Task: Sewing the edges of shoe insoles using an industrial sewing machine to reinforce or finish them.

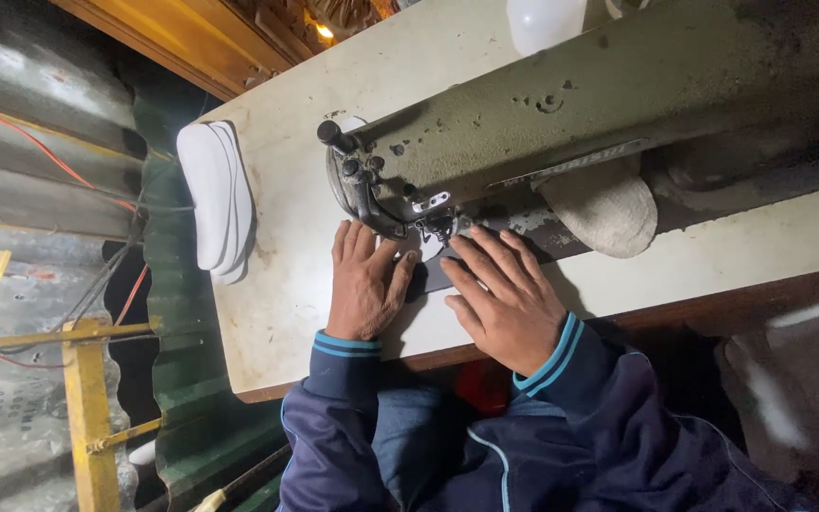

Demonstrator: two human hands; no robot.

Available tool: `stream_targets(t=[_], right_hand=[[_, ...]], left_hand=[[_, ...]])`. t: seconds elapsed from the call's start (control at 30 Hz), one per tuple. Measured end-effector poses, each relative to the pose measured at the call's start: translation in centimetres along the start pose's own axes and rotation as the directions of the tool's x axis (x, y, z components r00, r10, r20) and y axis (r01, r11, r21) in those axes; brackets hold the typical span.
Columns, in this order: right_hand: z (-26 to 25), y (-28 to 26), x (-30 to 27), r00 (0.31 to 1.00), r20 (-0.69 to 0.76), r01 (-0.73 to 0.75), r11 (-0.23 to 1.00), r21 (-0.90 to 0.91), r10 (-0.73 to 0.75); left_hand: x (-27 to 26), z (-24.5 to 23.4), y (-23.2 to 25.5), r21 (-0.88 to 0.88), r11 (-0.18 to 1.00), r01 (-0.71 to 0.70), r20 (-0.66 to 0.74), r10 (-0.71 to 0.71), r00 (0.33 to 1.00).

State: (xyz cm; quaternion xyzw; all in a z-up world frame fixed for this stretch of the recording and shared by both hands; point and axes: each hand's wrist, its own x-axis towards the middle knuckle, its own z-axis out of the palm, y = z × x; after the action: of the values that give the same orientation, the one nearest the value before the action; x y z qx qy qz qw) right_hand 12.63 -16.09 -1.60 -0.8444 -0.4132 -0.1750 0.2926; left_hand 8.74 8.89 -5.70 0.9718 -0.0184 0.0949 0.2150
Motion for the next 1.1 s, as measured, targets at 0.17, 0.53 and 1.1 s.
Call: stream_targets(t=[0.17,0.53,1.1], right_hand=[[0.1,0.1,-0.1,1.000,0.005,-0.003,1.000,-0.006,0.003],[0.2,0.1,-0.1,1.000,-0.010,-0.002,1.000,-0.002,0.002],[-0.1,0.3,-0.4,1.000,-0.024,0.013,1.000,0.012,-0.013]], left_hand=[[-0.1,0.2,0.0,0.006,1.000,0.023,-0.023,-0.023,0.999],[-0.9,-2.4,5.7,0.191,0.978,0.087,-0.087,-0.072,0.994],[-3.9,-2.6,14.8,0.165,0.983,0.083,-0.030,-0.079,0.996]])
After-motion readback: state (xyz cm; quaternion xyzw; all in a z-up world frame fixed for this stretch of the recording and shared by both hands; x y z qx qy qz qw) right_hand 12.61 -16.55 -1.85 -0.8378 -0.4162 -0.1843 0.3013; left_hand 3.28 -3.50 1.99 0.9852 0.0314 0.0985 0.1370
